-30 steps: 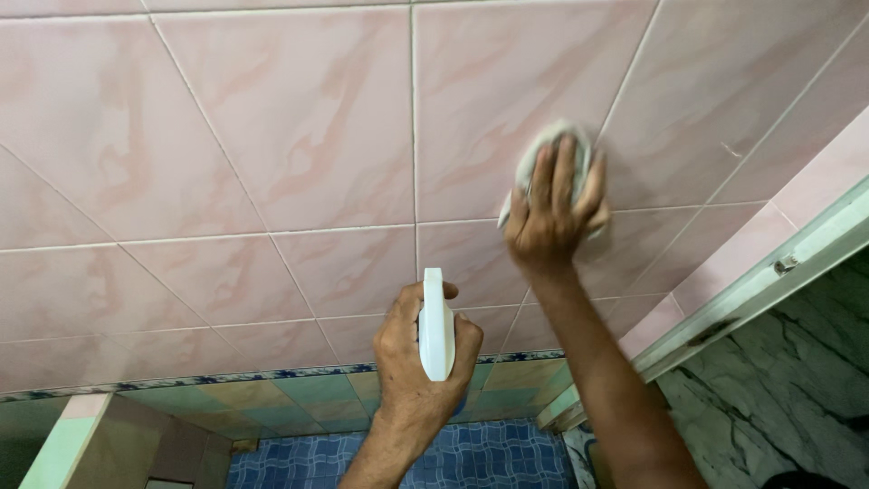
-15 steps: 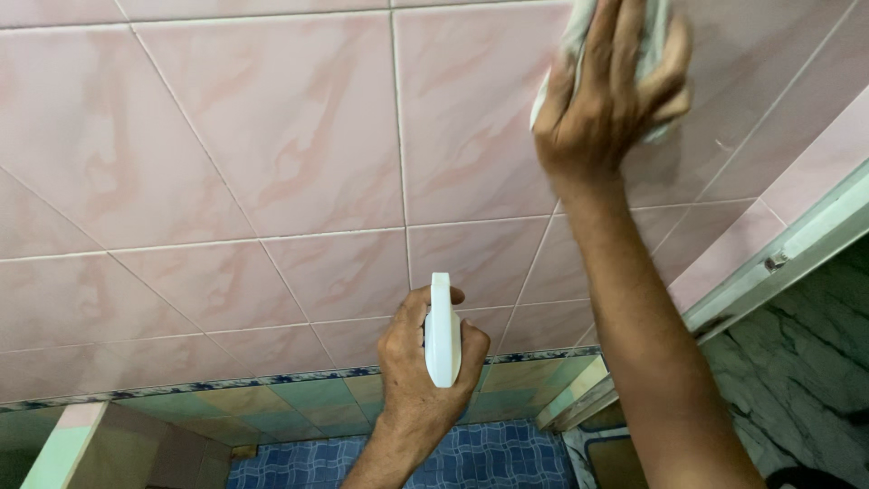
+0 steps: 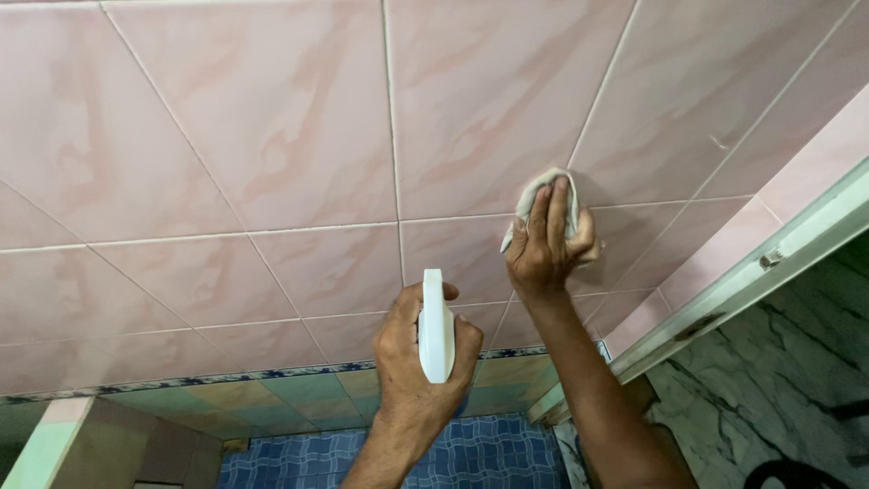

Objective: The person sprays a cleaning solution onto pink ceiling tiles and wipes them with a cloth. The person moves across the ceiling area, repeatedly spraying and wiping to clean the surface.

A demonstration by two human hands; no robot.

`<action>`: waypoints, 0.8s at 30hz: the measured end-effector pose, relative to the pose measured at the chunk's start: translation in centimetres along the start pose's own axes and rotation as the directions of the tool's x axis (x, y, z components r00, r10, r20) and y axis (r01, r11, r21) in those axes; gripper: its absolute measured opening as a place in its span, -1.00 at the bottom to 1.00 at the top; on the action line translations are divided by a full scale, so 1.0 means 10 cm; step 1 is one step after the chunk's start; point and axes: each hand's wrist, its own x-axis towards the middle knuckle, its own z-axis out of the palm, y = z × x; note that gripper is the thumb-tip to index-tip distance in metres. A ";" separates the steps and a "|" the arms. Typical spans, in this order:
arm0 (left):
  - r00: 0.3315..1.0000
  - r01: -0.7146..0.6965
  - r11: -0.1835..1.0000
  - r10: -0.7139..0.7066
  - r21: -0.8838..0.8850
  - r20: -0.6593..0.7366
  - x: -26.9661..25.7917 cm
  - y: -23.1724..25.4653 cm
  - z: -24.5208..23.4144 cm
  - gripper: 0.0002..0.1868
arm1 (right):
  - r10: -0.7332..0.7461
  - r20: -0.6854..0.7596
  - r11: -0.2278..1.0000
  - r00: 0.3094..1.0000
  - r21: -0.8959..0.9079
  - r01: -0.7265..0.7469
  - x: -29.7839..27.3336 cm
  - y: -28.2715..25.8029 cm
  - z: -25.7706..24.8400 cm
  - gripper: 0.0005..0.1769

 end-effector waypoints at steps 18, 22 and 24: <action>0.999 0.018 0.999 -0.016 -0.036 0.043 0.06 -0.02 0.11 -0.69 | -0.163 -0.094 0.986 0.982 0.001 0.164 1.50 -0.14 -0.21 -0.48; 1.000 0.006 1.000 -0.006 -0.017 0.022 0.05 -0.05 0.11 -0.68 | -0.212 0.003 0.961 0.977 0.184 0.208 0.58 -0.19 -0.03 -0.51; 0.999 0.031 0.999 -0.031 -0.010 0.034 0.04 -0.06 0.09 -0.68 | -0.265 -0.019 0.951 0.964 0.158 0.265 0.24 -0.15 -0.01 -0.55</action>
